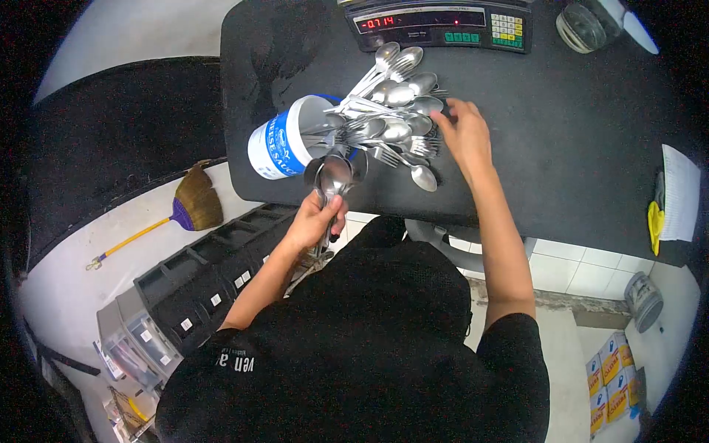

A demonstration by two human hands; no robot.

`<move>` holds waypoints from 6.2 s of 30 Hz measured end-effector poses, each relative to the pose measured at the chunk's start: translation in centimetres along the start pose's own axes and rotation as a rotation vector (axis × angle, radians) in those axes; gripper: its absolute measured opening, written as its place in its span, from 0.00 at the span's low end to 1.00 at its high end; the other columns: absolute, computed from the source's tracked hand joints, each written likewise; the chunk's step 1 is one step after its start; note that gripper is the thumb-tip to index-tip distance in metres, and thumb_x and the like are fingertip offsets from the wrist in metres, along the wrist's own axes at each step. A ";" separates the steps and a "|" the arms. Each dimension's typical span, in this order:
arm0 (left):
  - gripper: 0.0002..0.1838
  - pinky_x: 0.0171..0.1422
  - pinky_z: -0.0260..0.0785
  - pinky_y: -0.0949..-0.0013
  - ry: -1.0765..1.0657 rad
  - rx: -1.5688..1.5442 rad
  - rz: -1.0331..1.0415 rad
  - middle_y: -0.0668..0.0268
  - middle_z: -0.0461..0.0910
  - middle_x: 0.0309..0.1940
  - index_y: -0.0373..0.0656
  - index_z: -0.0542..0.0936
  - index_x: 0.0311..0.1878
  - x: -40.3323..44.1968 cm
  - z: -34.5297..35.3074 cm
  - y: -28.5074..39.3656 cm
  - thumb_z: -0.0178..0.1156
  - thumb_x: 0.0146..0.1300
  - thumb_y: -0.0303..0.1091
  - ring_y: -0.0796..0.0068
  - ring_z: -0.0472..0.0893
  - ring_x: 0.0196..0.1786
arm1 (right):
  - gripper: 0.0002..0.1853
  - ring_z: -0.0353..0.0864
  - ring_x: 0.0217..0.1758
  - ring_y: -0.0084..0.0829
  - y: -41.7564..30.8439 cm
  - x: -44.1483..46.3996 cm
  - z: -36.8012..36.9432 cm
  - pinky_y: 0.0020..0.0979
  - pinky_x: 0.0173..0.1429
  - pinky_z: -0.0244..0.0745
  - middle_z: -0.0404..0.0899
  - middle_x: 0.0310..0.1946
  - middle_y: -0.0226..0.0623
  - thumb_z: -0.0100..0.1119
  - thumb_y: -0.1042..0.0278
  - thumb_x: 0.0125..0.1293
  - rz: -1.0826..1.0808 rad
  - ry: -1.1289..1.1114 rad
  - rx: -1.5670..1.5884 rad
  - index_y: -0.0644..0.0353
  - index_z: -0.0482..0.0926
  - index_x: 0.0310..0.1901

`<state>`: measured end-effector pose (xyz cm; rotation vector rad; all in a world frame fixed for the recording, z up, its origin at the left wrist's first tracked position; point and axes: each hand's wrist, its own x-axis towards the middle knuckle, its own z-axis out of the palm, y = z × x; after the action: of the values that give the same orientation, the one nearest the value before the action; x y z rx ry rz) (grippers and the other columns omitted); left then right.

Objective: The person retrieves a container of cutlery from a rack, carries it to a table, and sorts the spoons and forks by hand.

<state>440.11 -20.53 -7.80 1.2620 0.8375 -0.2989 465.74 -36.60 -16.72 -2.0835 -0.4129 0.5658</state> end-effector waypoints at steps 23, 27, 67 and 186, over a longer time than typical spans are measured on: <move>0.14 0.48 0.76 0.67 0.059 -0.022 0.235 0.55 0.82 0.47 0.33 0.70 0.53 0.7 -4.8 5.7 0.51 0.71 0.33 0.66 0.83 0.48 | 0.11 0.80 0.32 0.29 -10.0 -5.5 -2.2 0.32 0.39 0.74 0.81 0.28 0.42 0.57 0.66 0.65 -0.211 -0.233 0.020 0.65 0.82 0.43; 0.12 0.41 0.77 0.68 -0.059 -0.032 0.120 0.55 0.83 0.44 0.38 0.68 0.52 0.7 -2.6 2.8 0.50 0.72 0.35 0.67 0.84 0.43 | 0.11 0.77 0.25 0.22 -11.2 -7.7 0.0 0.29 0.33 0.73 0.79 0.23 0.36 0.61 0.65 0.63 -0.035 -0.428 0.115 0.65 0.82 0.40; 0.11 0.38 0.76 0.65 0.223 -0.349 0.303 0.76 0.66 0.18 0.48 0.71 0.32 4.0 -9.7 4.3 0.60 0.66 0.41 0.80 0.71 0.21 | 0.09 0.80 0.47 0.52 -10.4 0.1 -1.0 0.44 0.51 0.74 0.82 0.38 0.52 0.55 0.70 0.63 -0.155 0.150 -0.298 0.62 0.83 0.39; 0.13 0.18 0.64 0.75 0.196 -0.009 0.251 0.66 0.79 0.20 0.42 0.80 0.35 5.7 -9.6 6.0 0.62 0.64 0.43 0.80 0.75 0.17 | 0.15 0.83 0.34 0.25 -7.7 -0.9 10.2 0.25 0.35 0.81 0.83 0.38 0.37 0.57 0.68 0.67 0.051 -0.406 0.282 0.65 0.78 0.52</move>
<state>443.94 -8.47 -8.12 1.3874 0.8339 0.0303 458.95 -25.95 -14.95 -1.7102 -0.4803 1.0234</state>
